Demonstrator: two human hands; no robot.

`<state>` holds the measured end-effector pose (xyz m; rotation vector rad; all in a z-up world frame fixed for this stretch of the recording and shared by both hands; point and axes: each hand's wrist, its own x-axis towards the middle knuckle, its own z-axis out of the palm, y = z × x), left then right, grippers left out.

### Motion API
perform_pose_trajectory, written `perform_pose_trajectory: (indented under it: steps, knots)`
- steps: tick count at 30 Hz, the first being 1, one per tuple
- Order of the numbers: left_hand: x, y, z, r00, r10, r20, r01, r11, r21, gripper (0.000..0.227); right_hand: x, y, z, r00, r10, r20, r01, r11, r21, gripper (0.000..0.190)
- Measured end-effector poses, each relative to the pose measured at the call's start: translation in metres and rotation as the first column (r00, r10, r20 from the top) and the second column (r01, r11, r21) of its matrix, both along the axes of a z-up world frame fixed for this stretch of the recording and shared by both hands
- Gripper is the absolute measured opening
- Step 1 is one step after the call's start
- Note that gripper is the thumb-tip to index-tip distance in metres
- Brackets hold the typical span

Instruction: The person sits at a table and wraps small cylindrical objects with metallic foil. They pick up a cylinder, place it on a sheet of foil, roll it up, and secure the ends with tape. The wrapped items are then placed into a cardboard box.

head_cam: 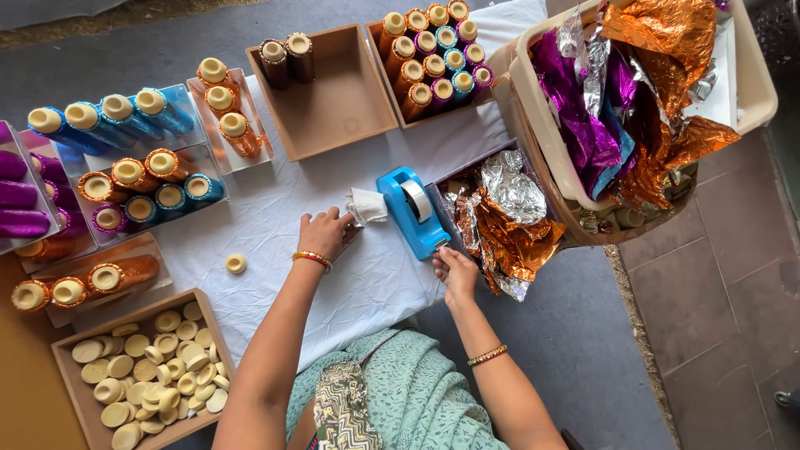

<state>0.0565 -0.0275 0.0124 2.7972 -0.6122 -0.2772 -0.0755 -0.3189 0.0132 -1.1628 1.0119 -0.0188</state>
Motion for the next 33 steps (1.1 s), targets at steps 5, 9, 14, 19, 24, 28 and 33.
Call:
perform_pose_trajectory:
  steps: [5, 9, 14, 19, 24, 28, 33]
  knots:
    - [0.001, 0.0, 0.009, 0.999, 0.016, -0.029, -0.016, 1.0, -0.006, 0.021, -0.008, 0.0, -0.022, 0.999, 0.021, -0.04, -0.03, 0.971, -0.238, 0.012]
    - [0.0, 0.0, 0.009, 0.999, 0.02, -0.042, -0.02, 1.0, -0.001, 0.021, -0.013, 0.007, -0.014, 0.966, 0.256, 0.037, -0.175, 0.752, -0.635, 0.026]
    - [0.001, 0.0, 0.008, 0.999, 0.02, -0.047, -0.021, 1.0, -0.011, 0.023, -0.013, 0.016, 0.0, 0.932, 0.341, -0.12, -0.286, 0.493, -0.822, 0.027]
    - [0.003, 0.001, 0.018, 0.992, 0.015, -0.122, -0.014, 1.0, 0.01, 0.022, -0.023, 0.02, -0.006, 0.936, 0.352, 0.008, -0.184, 0.509, -0.841, 0.015]
    - [0.005, 0.001, 0.015, 0.992, 0.03, -0.119, -0.033, 0.999, -0.021, 0.026, -0.008, 0.062, 0.025, 0.781, 0.62, 0.077, -0.325, 0.509, -0.797, 0.011]
    - [0.009, -0.002, 0.02, 0.986, 0.031, -0.165, -0.036, 0.999, -0.032, 0.025, 0.05, 0.077, -0.006, 0.699, 0.695, 0.168, -0.551, 0.673, -0.494, 0.016]
    - [0.015, -0.008, 0.026, 0.953, 0.045, -0.298, -0.054, 0.998, -0.021, 0.024, 0.113, 0.09, -0.009, 0.558, 0.829, 0.02, -0.696, 0.482, -0.532, 0.018]
